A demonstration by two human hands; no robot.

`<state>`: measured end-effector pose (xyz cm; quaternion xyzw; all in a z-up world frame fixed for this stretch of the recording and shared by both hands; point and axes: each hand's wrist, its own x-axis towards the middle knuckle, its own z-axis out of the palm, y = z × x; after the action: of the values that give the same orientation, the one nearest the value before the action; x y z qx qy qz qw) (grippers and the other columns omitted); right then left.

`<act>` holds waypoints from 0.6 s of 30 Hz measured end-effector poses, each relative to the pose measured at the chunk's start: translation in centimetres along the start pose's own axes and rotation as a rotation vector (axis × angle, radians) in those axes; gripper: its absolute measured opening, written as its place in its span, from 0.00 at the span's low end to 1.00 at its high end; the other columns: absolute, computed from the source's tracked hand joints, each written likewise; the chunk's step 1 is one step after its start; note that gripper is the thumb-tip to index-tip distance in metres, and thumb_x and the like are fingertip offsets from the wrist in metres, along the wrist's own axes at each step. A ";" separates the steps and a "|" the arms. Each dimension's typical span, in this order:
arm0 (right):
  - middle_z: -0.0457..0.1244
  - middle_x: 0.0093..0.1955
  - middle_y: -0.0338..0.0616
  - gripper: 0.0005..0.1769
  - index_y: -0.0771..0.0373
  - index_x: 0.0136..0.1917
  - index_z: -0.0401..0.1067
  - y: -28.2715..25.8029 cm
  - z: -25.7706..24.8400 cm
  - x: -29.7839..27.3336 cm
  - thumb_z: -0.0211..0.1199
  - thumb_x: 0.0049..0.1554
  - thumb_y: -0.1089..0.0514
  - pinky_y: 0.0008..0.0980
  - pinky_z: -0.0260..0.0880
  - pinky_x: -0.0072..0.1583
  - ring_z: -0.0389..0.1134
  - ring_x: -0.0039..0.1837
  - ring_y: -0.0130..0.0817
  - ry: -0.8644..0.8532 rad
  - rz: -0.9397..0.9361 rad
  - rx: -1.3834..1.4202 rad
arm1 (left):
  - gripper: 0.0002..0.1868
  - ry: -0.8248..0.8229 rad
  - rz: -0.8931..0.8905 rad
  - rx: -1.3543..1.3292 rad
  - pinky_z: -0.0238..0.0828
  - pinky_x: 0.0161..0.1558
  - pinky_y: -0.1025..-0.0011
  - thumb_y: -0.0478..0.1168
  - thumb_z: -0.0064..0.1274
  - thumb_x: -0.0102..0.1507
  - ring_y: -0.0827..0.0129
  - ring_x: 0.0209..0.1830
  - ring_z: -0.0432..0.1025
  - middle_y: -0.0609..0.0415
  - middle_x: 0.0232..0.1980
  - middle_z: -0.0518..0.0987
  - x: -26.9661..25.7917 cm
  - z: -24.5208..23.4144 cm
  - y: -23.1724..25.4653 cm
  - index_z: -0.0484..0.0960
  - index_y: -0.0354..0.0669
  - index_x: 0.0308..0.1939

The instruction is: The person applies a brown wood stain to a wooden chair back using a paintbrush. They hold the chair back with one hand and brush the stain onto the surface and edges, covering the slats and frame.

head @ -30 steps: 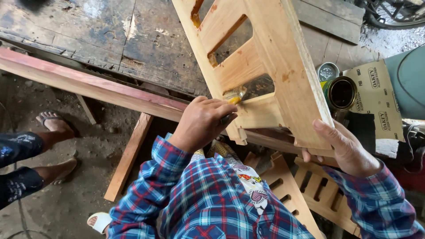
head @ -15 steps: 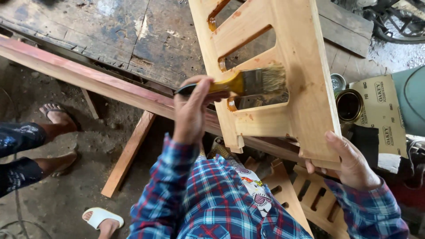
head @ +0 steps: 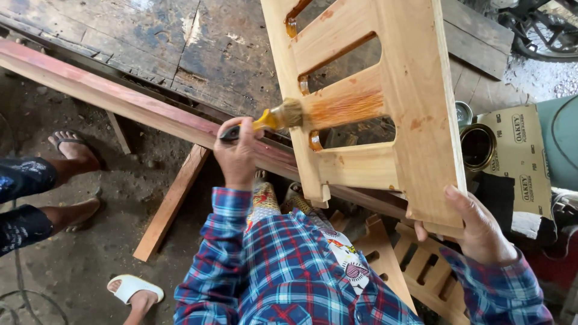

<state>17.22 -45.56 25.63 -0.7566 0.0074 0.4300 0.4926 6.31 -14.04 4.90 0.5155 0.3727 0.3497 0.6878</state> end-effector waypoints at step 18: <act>0.65 0.37 0.67 0.38 0.79 0.58 0.67 0.1 1.4 -0.5 0.47 0.58 0.38 0.47 0.64 0.44 0.62 0.31 0.49 0.067 0.034 0.145 | 0.06 -0.098 0.011 -0.178 0.88 0.40 0.63 0.40 0.55 0.67 0.60 0.39 0.81 0.48 0.42 0.81 -0.2 2.6 1.1 0.79 0.41 0.42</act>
<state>16.02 -44.73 25.69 -0.7327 0.0679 0.4110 0.5382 8.35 -15.11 6.48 0.4710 0.3030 0.3596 0.7463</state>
